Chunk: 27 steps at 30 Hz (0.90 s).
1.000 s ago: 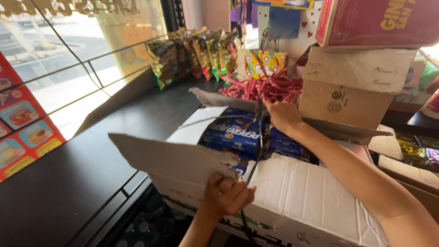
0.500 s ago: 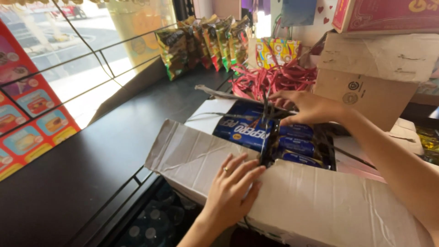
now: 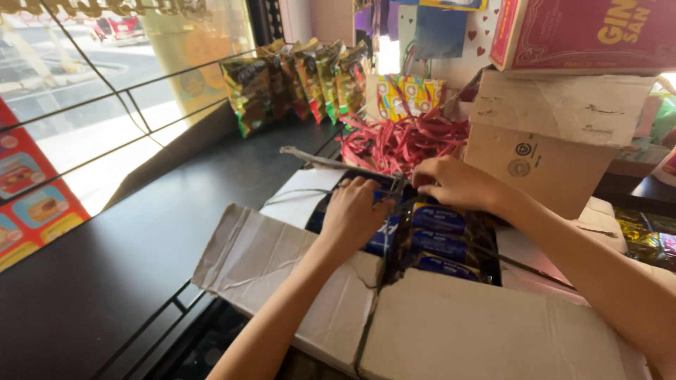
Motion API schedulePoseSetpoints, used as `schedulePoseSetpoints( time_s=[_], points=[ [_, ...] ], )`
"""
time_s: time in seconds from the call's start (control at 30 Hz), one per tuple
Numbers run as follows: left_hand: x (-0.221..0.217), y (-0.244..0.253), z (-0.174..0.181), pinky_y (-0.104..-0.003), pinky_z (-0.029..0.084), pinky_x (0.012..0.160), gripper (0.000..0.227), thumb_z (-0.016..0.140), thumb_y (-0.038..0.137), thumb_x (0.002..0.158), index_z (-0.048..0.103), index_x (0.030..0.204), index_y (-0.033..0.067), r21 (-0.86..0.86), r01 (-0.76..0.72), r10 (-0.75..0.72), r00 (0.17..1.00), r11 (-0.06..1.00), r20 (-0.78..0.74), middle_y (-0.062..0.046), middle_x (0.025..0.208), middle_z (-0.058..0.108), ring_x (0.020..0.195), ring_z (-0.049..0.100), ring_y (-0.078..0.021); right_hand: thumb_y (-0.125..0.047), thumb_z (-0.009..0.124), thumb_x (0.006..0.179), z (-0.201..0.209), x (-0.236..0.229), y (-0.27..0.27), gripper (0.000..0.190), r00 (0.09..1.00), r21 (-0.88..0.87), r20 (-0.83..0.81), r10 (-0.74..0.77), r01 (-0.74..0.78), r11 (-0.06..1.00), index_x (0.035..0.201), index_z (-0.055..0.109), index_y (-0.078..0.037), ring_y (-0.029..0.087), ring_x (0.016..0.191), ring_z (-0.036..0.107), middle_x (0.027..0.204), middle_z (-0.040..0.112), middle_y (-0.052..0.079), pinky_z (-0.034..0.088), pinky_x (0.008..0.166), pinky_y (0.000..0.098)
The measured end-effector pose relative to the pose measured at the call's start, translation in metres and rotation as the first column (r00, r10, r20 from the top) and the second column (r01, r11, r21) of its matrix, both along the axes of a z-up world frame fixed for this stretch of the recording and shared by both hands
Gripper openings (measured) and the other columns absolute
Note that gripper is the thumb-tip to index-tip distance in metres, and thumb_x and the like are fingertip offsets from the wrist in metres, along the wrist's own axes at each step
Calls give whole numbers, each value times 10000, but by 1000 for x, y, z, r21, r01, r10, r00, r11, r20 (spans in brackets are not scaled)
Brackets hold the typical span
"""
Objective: Stock snacks and boxes onto shelves in a grocery store.
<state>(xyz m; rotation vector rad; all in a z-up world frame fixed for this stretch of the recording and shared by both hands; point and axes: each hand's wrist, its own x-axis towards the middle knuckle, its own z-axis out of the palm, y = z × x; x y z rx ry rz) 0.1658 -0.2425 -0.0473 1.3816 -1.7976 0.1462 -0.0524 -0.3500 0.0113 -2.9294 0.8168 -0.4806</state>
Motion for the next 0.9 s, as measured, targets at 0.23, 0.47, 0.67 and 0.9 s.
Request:
schedulePoseSetpoints(
  time_s=[0.23,0.47,0.67,0.9],
  points=[
    [-6,-67,-15,-449,549,736,210,739,264,845,796,918,75,135,141,-99,956,981,-277,-136,831,752,827,729,-330,-139,756,809,-5,-7,-4,251,999,24,22,45,-46,999,1036,740,-33,273,938,735,1000,765,135,565,854,383],
    [0,-99,-71,-290,550,659,127,716,94,917,743,976,-14,-30,414,-335,692,910,-639,-83,794,748,716,672,-118,-123,771,820,-22,15,-5,373,985,270,173,23,-70,960,1173,663,-72,157,870,722,943,751,65,576,783,327],
    [0,-60,-30,-274,477,608,213,676,77,942,665,1149,123,68,602,-160,318,796,-935,-36,829,731,689,612,-109,-12,708,850,-43,11,-46,275,929,236,343,140,-230,944,1118,661,-51,150,857,683,895,735,42,563,768,314],
    [-3,-61,-49,-218,486,611,209,784,157,859,746,1027,39,67,603,-328,519,795,-789,9,778,692,689,602,-50,-9,506,1001,-6,11,-12,138,734,673,606,-307,-267,690,931,584,-99,77,509,420,681,485,-5,297,409,250]
  ],
)
